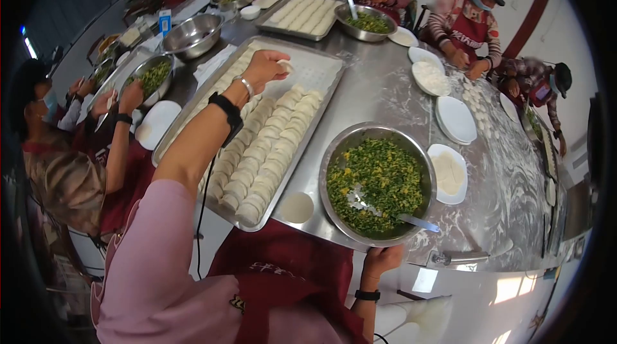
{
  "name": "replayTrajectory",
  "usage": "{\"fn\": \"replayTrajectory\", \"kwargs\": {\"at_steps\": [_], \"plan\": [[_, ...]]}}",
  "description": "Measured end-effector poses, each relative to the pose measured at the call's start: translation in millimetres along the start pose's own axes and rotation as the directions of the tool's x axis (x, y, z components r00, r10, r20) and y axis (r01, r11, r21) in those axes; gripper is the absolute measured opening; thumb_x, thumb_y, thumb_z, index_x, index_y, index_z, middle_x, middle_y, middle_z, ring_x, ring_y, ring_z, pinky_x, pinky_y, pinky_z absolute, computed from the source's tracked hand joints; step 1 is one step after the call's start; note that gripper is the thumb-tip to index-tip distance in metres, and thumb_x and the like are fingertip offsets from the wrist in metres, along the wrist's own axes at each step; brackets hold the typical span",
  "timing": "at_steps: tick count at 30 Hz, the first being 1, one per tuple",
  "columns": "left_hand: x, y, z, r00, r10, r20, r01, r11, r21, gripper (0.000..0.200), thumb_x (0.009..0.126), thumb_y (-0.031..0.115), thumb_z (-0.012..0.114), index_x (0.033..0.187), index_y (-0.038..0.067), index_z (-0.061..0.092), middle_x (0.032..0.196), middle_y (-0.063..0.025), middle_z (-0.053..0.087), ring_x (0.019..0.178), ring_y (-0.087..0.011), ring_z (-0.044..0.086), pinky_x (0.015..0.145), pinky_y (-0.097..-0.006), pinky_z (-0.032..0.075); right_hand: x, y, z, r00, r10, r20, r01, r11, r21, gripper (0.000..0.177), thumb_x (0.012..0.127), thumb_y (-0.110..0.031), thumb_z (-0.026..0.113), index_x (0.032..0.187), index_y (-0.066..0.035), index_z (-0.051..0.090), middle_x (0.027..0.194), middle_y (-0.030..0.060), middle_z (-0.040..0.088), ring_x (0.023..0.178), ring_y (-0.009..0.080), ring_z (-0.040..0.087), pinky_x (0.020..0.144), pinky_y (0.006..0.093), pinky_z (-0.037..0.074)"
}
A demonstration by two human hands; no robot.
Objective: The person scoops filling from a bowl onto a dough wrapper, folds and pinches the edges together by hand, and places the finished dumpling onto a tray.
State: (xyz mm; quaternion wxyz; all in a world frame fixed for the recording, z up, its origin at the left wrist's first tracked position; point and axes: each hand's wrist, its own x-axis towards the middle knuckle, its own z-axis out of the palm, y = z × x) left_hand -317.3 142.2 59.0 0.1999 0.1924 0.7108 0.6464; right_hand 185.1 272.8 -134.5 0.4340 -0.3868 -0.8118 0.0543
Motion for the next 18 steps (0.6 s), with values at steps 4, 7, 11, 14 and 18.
{"fn": "replayTrajectory", "kwargs": {"at_steps": [4,7,11,14,18], "plan": [[17.1,-16.8,5.0,1.000,0.021,-0.014,-0.021,1.000,-0.005,0.034,0.087,-0.007,0.062,0.121,-0.007,0.064,0.106,-0.0134,0.070,0.089,-0.0193,0.070,0.082,-0.0302,0.061,3.5,-3.5,0.1,1.000,0.004,0.022,-0.005,0.999,0.045,0.027,0.090,-0.029,0.063,0.094,-0.002,0.064,0.084,0.0161,0.061,0.076,0.0408,0.059,0.065,0.0478,0.045],[32.7,-33.7,11.5,1.000,0.015,-0.009,-0.015,1.000,0.026,0.034,0.086,-0.007,0.063,0.121,-0.007,0.064,0.105,-0.0127,0.070,0.089,-0.0183,0.070,0.081,-0.0295,0.060,10.2,-8.8,-4.8,0.997,-0.073,0.027,0.070,0.994,0.086,0.035,0.090,-0.033,0.066,0.099,0.000,0.065,0.087,0.0177,0.063,0.077,0.0418,0.059,0.066,0.0485,0.046],[52.9,-56.1,24.8,0.999,0.052,0.006,-0.052,0.992,0.111,0.033,0.085,-0.007,0.064,0.118,-0.005,0.067,0.101,-0.0085,0.071,0.087,-0.0136,0.067,0.078,-0.0257,0.056,9.4,-5.0,-5.0,0.992,-0.117,0.049,0.114,0.991,0.063,0.037,0.085,-0.031,0.073,0.102,0.000,0.065,0.094,0.0178,0.065,0.082,0.0431,0.060,0.069,0.0493,0.047],[66.9,-66.0,41.1,0.992,0.121,0.034,-0.125,0.976,0.179,0.032,0.083,-0.007,0.065,0.115,-0.003,0.070,0.099,-0.0059,0.071,0.085,-0.0106,0.065,0.077,-0.0237,0.053,10.8,-14.1,-2.3,0.999,-0.006,0.040,0.003,0.997,0.078,0.038,0.082,-0.028,0.076,0.105,0.000,0.065,0.095,0.0179,0.065,0.084,0.0423,0.061,0.069,0.0490,0.048],[85.4,-76.4,64.3,0.992,0.097,0.082,-0.112,0.971,0.213,0.031,0.082,-0.007,0.065,0.112,-0.001,0.072,0.096,-0.0044,0.071,0.083,-0.0095,0.064,0.076,-0.0234,0.052,-0.7,-3.9,-2.5,0.991,0.125,0.052,-0.133,0.976,0.175,0.042,0.087,-0.033,0.072,0.110,0.002,0.064,0.097,0.0163,0.065,0.085,0.0364,0.063,0.071,0.0443,0.050]]}}
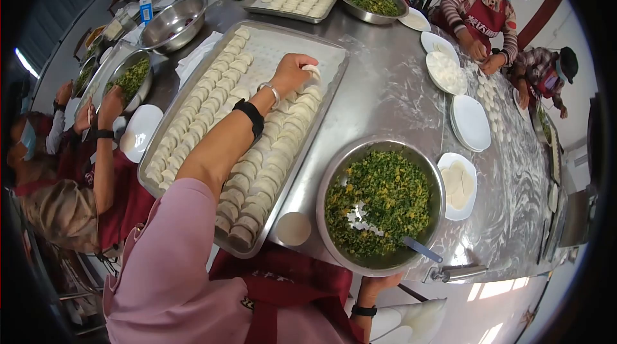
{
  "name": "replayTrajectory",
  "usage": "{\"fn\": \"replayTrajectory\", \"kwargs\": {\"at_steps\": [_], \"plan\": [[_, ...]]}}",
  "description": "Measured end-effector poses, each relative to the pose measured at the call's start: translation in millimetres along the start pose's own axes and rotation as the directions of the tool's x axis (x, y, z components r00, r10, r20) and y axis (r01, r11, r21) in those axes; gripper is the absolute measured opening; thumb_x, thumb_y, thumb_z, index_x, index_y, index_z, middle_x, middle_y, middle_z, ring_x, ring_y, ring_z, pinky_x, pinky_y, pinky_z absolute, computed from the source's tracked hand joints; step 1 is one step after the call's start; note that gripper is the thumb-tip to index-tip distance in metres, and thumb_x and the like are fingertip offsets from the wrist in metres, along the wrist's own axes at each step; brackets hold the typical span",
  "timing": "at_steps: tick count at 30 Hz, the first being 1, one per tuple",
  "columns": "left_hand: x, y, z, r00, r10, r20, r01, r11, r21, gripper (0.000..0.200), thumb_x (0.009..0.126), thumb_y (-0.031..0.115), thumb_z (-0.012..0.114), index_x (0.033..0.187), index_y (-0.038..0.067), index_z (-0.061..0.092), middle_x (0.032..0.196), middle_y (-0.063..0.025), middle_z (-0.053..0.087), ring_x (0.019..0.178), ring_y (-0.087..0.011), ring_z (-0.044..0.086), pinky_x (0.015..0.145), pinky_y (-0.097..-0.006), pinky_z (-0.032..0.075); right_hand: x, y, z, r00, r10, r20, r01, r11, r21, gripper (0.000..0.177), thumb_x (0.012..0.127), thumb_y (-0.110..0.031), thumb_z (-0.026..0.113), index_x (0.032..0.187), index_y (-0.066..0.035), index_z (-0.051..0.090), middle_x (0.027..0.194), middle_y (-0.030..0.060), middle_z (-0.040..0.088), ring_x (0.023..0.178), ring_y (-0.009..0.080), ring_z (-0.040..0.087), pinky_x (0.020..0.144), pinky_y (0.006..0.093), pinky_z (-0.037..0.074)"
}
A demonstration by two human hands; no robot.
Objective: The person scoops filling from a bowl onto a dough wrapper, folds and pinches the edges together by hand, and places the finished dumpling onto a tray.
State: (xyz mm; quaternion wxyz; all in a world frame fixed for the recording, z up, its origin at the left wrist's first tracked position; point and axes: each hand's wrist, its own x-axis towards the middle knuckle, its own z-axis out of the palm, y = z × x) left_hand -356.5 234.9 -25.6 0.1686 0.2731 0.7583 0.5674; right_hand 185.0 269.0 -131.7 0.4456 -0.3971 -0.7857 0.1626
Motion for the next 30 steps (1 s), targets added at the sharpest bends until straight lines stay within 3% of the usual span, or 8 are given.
{"fn": "replayTrajectory", "kwargs": {"at_steps": [2,6,15,21,23,27,29,30], "plan": [[9.8,-7.9,9.7,0.999,-0.022,0.026,0.021,0.999,0.040,0.031,0.082,-0.007,0.065,0.111,-0.001,0.073,0.095,-0.0043,0.072,0.083,-0.0098,0.064,0.076,-0.0237,0.052,-2.1,-2.2,3.6,0.964,0.264,-0.008,-0.252,0.929,0.271,0.045,0.093,-0.037,0.064,0.110,0.004,0.063,0.098,0.0136,0.066,0.085,0.0287,0.063,0.073,0.0415,0.051],[28.7,-30.6,19.0,0.996,-0.050,0.076,0.037,0.987,0.156,0.028,0.077,-0.003,0.067,0.104,0.001,0.075,0.094,-0.0087,0.074,0.085,-0.0166,0.069,0.079,-0.0271,0.054,-11.6,12.5,-1.8,0.985,0.164,0.049,-0.167,0.984,0.064,0.040,0.090,-0.030,0.067,0.113,0.003,0.064,0.102,0.0162,0.066,0.088,0.0326,0.065,0.075,0.0429,0.051],[38.5,-44.7,24.5,0.994,-0.043,0.097,0.019,0.970,0.240,0.023,0.076,0.002,0.069,0.098,0.004,0.077,0.097,-0.0118,0.075,0.090,-0.0233,0.071,0.085,-0.0307,0.054,-21.9,24.4,3.0,0.897,0.437,0.057,-0.425,0.822,0.379,0.041,0.094,-0.033,0.060,0.108,0.006,0.063,0.094,0.0149,0.067,0.081,0.0262,0.064,0.071,0.0386,0.052],[36.7,-44.9,26.0,0.992,-0.061,0.114,0.033,0.971,0.235,0.025,0.078,0.002,0.067,0.100,0.005,0.077,0.098,-0.0121,0.076,0.091,-0.0224,0.071,0.086,-0.0300,0.054,-7.7,4.3,0.7,0.965,0.255,0.053,-0.261,0.951,0.164,0.043,0.101,-0.037,0.050,0.107,0.004,0.062,0.094,0.0116,0.067,0.080,0.0228,0.063,0.069,0.0376,0.053],[34.3,-40.4,26.1,0.990,-0.059,0.125,0.027,0.971,0.239,0.026,0.078,0.002,0.067,0.101,0.005,0.077,0.098,-0.0119,0.076,0.091,-0.0222,0.071,0.086,-0.0300,0.054,-9.3,6.3,2.0,0.917,0.390,0.091,-0.398,0.862,0.315,0.043,0.101,-0.036,0.050,0.109,0.005,0.061,0.095,0.0111,0.067,0.081,0.0225,0.063,0.070,0.0369,0.053],[41.8,-62.2,21.3,0.976,0.090,0.199,-0.148,0.943,0.298,0.029,0.077,0.003,0.066,0.103,0.009,0.077,0.097,-0.0131,0.075,0.090,-0.0234,0.070,0.083,-0.0326,0.054,1.6,-8.7,6.2,0.889,0.457,0.034,-0.434,0.817,0.380,0.049,0.098,-0.039,0.049,0.110,0.006,0.062,0.097,0.0127,0.068,0.083,0.0239,0.065,0.073,0.0376,0.053],[34.3,-56.6,22.5,0.943,0.299,0.149,-0.333,0.820,0.466,0.020,0.080,0.006,0.068,0.097,0.010,0.076,0.096,-0.0144,0.070,0.092,-0.0330,0.066,0.084,-0.0400,0.053,10.2,-12.3,-0.3,0.967,0.243,0.074,-0.251,0.958,0.136,0.051,0.098,-0.041,0.048,0.113,0.005,0.063,0.097,0.0112,0.069,0.085,0.0234,0.065,0.074,0.0361,0.053],[33.0,-57.0,21.9,0.917,0.357,0.175,-0.394,0.756,0.522,0.018,0.082,0.006,0.066,0.097,0.009,0.075,0.097,-0.0156,0.070,0.094,-0.0363,0.065,0.086,-0.0431,0.052,13.9,-17.0,1.6,0.952,0.299,0.059,-0.304,0.914,0.270,0.049,0.097,-0.040,0.049,0.112,0.005,0.064,0.096,0.0114,0.069,0.084,0.0241,0.066,0.073,0.0364,0.053]]}}
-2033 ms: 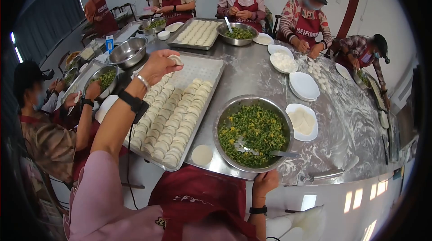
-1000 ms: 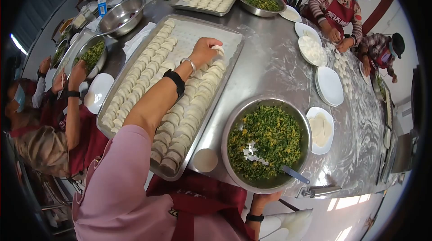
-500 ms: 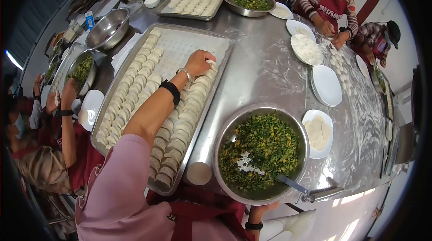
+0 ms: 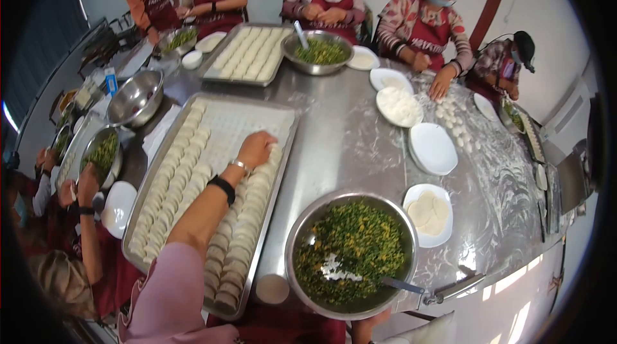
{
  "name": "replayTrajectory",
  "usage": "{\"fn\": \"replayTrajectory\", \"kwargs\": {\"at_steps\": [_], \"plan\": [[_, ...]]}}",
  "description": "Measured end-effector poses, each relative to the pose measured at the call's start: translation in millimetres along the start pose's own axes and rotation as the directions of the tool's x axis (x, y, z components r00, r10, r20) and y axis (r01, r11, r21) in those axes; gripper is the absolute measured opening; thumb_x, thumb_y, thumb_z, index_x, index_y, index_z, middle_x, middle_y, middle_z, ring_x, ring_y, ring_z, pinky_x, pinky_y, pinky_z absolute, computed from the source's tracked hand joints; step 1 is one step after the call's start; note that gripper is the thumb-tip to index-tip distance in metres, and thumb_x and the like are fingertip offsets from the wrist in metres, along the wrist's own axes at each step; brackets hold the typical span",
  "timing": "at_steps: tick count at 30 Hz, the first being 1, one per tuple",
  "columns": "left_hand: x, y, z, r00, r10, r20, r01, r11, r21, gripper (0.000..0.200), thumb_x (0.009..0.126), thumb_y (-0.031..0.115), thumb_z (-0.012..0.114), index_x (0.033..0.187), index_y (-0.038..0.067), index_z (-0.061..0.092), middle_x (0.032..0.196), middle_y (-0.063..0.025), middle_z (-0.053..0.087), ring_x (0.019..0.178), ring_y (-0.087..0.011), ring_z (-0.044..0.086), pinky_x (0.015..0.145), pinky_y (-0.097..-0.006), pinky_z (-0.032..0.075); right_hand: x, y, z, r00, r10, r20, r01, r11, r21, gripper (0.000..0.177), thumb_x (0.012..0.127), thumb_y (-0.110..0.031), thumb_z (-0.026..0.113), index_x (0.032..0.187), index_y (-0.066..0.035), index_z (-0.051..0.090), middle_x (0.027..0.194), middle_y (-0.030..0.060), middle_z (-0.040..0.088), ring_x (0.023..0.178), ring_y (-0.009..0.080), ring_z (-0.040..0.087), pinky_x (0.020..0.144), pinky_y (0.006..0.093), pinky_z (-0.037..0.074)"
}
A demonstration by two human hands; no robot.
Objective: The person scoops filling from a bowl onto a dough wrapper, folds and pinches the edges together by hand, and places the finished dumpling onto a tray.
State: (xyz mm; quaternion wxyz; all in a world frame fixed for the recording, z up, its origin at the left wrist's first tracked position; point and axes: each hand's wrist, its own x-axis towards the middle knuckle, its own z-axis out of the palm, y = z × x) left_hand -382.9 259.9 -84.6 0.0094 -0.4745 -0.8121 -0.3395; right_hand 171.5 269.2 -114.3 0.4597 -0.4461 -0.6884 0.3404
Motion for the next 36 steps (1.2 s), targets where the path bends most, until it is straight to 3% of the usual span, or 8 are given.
{"fn": "replayTrajectory", "kwargs": {"at_steps": [7,9,10,15,19,23,27,36], "plan": [[-3.8,33.8,-11.7,0.987,-0.098,0.131,0.066,0.971,0.229,0.035,0.082,-0.001,0.057,0.111,0.009,0.073,0.110,-0.0159,0.071,0.101,-0.0368,0.065,0.090,-0.0429,0.052,3.0,-3.5,3.9,0.998,0.047,-0.044,-0.043,0.996,0.084,0.041,0.092,-0.032,0.061,0.111,0.004,0.066,0.096,0.0140,0.070,0.081,0.0294,0.067,0.072,0.0381,0.054],[-5.1,36.6,-12.5,0.981,-0.145,0.126,0.117,0.971,0.209,0.036,0.083,-0.002,0.056,0.113,0.008,0.072,0.113,-0.0166,0.070,0.102,-0.0370,0.066,0.092,-0.0424,0.052,11.1,-5.0,2.8,0.942,-0.331,-0.052,0.313,0.926,-0.212,0.029,0.085,-0.024,0.069,0.101,0.000,0.068,0.092,0.0140,0.069,0.075,0.0315,0.067,0.063,0.0399,0.053],[-7.7,34.9,-12.0,0.994,-0.103,0.021,0.099,0.983,0.158,0.034,0.082,-0.002,0.057,0.112,0.006,0.072,0.111,-0.0182,0.070,0.103,-0.0376,0.065,0.093,-0.0430,0.052,13.3,-4.5,1.5,0.866,-0.499,-0.011,0.464,0.813,-0.351,0.023,0.082,-0.020,0.073,0.096,-0.002,0.069,0.089,0.0140,0.068,0.072,0.0325,0.067,0.059,0.0408,0.052],[-18.2,60.1,-61.0,0.953,0.012,-0.301,-0.037,0.996,-0.077,0.034,0.082,-0.003,0.058,0.114,-0.002,0.069,0.110,-0.0229,0.070,0.105,-0.0372,0.067,0.096,-0.0405,0.052,2.2,10.0,-6.5,0.897,-0.437,0.067,0.432,0.832,-0.348,0.032,0.082,-0.029,0.074,0.101,-0.004,0.065,0.086,0.0130,0.064,0.077,0.0370,0.062,0.062,0.0457,0.046],[-60.3,126.2,-143.6,0.973,-0.079,-0.219,-0.027,0.897,-0.442,0.033,0.091,-0.002,0.057,0.122,-0.004,0.066,0.114,-0.0173,0.072,0.107,-0.0232,0.070,0.095,-0.0322,0.053,1.6,9.8,-7.6,0.904,-0.418,0.095,0.421,0.827,-0.371,0.047,0.089,-0.049,0.062,0.102,-0.004,0.064,0.089,0.0152,0.063,0.081,0.0397,0.061,0.067,0.0489,0.046],[-143.5,204.4,-222.0,0.986,-0.118,-0.122,0.005,0.741,-0.672,0.029,0.095,0.002,0.059,0.122,-0.007,0.065,0.112,-0.0171,0.072,0.105,-0.0218,0.069,0.094,-0.0323,0.054,-1.3,11.1,-6.9,0.901,-0.427,0.069,0.416,0.810,-0.415,0.026,0.077,-0.017,0.068,0.098,-0.002,0.063,0.091,0.0176,0.062,0.082,0.0415,0.058,0.069,0.0494,0.047],[-229.7,235.8,-257.7,0.992,-0.127,-0.027,0.063,0.657,-0.752,0.028,0.095,0.003,0.059,0.120,-0.009,0.065,0.110,-0.0187,0.072,0.100,-0.0233,0.070,0.092,-0.0341,0.055,-10.4,29.8,-10.2,0.936,-0.330,0.125,0.343,0.769,-0.540,0.019,0.076,-0.010,0.065,0.093,-0.002,0.063,0.089,0.0192,0.060,0.082,0.0444,0.055,0.069,0.0521,0.043],[-381.8,243.5,-214.0,0.918,-0.220,0.329,0.384,0.291,-0.876,0.029,0.098,0.010,0.061,0.122,-0.005,0.065,0.111,-0.0126,0.072,0.101,-0.0186,0.069,0.092,-0.0310,0.054,-29.6,-23.2,-4.5,0.910,-0.348,0.227,0.388,0.907,-0.162,0.018,0.094,-0.009,0.057,0.102,0.005,0.065,0.089,0.0223,0.064,0.081,0.0429,0.057,0.075,0.0487,0.044]]}}
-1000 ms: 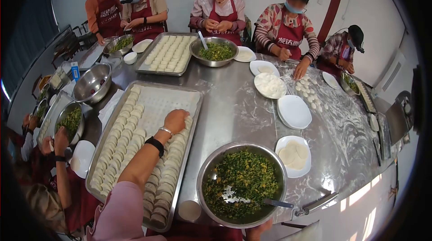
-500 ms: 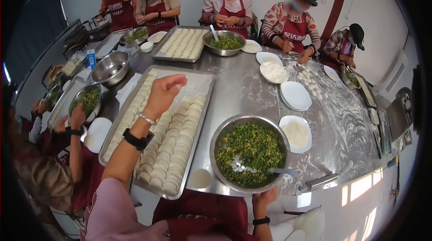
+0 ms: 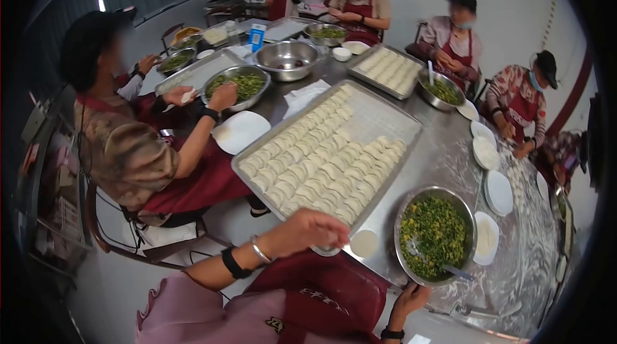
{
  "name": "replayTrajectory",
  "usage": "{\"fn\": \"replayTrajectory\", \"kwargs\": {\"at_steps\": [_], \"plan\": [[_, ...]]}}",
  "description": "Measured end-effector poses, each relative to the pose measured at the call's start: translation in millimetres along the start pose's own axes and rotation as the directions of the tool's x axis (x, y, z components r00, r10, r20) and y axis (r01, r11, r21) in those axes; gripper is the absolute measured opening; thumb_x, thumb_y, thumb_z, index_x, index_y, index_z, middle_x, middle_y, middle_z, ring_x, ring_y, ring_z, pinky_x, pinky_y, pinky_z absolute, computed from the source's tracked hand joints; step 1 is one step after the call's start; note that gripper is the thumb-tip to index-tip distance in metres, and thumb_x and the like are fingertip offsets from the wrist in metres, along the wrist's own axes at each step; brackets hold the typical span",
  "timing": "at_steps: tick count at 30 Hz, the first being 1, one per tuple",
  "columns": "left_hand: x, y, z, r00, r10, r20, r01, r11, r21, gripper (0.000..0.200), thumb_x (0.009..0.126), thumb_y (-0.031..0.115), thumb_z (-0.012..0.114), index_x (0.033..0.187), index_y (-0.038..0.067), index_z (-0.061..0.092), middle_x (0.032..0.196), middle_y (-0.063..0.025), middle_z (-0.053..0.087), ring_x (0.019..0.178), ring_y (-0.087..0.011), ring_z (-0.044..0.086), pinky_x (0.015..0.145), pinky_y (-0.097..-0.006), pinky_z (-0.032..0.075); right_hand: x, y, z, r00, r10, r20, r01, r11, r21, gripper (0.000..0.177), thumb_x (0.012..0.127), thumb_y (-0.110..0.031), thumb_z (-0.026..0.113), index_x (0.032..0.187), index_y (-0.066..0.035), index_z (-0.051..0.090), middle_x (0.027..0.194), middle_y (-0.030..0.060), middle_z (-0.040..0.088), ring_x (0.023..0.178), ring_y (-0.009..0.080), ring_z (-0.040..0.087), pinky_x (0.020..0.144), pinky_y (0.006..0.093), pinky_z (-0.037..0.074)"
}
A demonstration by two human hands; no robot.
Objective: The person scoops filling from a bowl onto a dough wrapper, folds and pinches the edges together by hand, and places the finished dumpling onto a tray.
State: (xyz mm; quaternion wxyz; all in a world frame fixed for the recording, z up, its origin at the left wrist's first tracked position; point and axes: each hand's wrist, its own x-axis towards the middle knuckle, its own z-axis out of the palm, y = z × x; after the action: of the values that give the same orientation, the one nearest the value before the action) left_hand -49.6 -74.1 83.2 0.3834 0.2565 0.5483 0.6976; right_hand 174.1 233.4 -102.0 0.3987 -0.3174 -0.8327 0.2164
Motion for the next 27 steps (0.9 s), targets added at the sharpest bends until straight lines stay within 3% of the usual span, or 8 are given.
{"fn": "replayTrajectory", "kwargs": {"at_steps": [10,11,12,13,20,23,24,27], "plan": [[-3.7,-58.2,24.4,0.978,-0.178,0.109,0.181,0.983,-0.013,0.029,0.099,0.013,0.060,0.124,-0.001,0.064,0.110,-0.0087,0.072,0.101,-0.0153,0.068,0.094,-0.0298,0.052,-12.4,-12.4,24.7,0.988,-0.108,0.109,0.101,0.993,0.066,0.019,0.091,-0.012,0.065,0.101,0.001,0.074,0.092,0.0193,0.072,0.081,0.0353,0.067,0.077,0.0435,0.052],[-1.4,-61.3,24.3,0.985,-0.139,0.104,0.133,0.989,0.066,0.029,0.098,0.013,0.061,0.123,-0.001,0.064,0.108,-0.0084,0.072,0.100,-0.0151,0.068,0.093,-0.0297,0.053,-11.6,-12.9,21.5,0.934,0.118,0.338,-0.093,0.992,-0.090,0.016,0.091,-0.012,0.067,0.098,0.000,0.074,0.089,0.0189,0.072,0.076,0.0331,0.067,0.071,0.0419,0.052],[-1.0,-49.6,30.5,0.982,-0.176,0.071,0.169,0.981,0.092,0.028,0.098,0.013,0.061,0.121,-0.002,0.064,0.107,-0.0093,0.072,0.100,-0.0159,0.068,0.091,-0.0304,0.054,-18.0,-8.7,22.4,0.962,-0.087,0.257,0.086,0.996,0.016,0.014,0.091,-0.012,0.067,0.098,-0.001,0.074,0.088,0.0186,0.072,0.073,0.0329,0.066,0.069,0.0408,0.051],[-2.5,-57.4,34.3,0.983,-0.179,0.038,0.181,0.981,-0.068,0.027,0.098,0.011,0.060,0.120,-0.003,0.065,0.107,-0.0113,0.072,0.099,-0.0177,0.069,0.091,-0.0311,0.054,-17.9,-16.3,22.3,0.967,-0.174,0.185,0.172,0.985,0.027,0.015,0.091,-0.011,0.067,0.102,-0.003,0.074,0.090,0.0178,0.072,0.076,0.0336,0.066,0.071,0.0411,0.051],[-6.0,-86.5,32.0,0.957,-0.289,-0.021,0.287,0.955,-0.072,0.027,0.096,0.003,0.058,0.120,-0.006,0.065,0.107,-0.0161,0.072,0.099,-0.0217,0.070,0.092,-0.0332,0.056,-3.7,-56.9,30.2,0.944,-0.155,0.292,0.118,0.983,0.142,0.034,0.086,-0.008,0.071,0.119,-0.006,0.069,0.115,0.0153,0.071,0.105,0.0339,0.065,0.092,0.0418,0.049],[-7.7,-92.5,33.5,0.944,-0.330,0.003,0.330,0.943,-0.035,0.027,0.097,0.005,0.058,0.121,-0.005,0.064,0.108,-0.0155,0.071,0.100,-0.0215,0.070,0.092,-0.0329,0.056,-0.9,-76.8,41.4,0.876,-0.279,0.393,0.223,0.958,0.183,0.053,0.079,-0.011,0.077,0.130,-0.006,0.062,0.131,0.0157,0.063,0.116,0.0349,0.060,0.100,0.0444,0.045],[-7.5,-96.7,33.4,0.939,-0.345,0.017,0.345,0.938,-0.035,0.027,0.098,0.006,0.059,0.122,-0.005,0.064,0.109,-0.0155,0.071,0.100,-0.0214,0.070,0.093,-0.0330,0.056,0.3,-81.5,48.1,0.812,-0.303,0.498,0.255,0.953,0.163,0.073,0.076,-0.015,0.080,0.141,-0.008,0.050,0.146,0.0162,0.051,0.130,0.0362,0.050,0.107,0.0475,0.040],[-9.0,-116.7,34.2,0.923,-0.381,0.059,0.384,0.922,-0.052,0.029,0.099,0.008,0.059,0.125,-0.005,0.062,0.112,-0.0152,0.070,0.102,-0.0212,0.069,0.094,-0.0334,0.055,8.7,-107.5,64.8,0.774,-0.352,0.526,0.324,0.934,0.148,0.083,0.073,-0.018,0.083,0.146,-0.009,0.044,0.151,0.0172,0.044,0.139,0.0377,0.042,0.112,0.0499,0.036]]}}
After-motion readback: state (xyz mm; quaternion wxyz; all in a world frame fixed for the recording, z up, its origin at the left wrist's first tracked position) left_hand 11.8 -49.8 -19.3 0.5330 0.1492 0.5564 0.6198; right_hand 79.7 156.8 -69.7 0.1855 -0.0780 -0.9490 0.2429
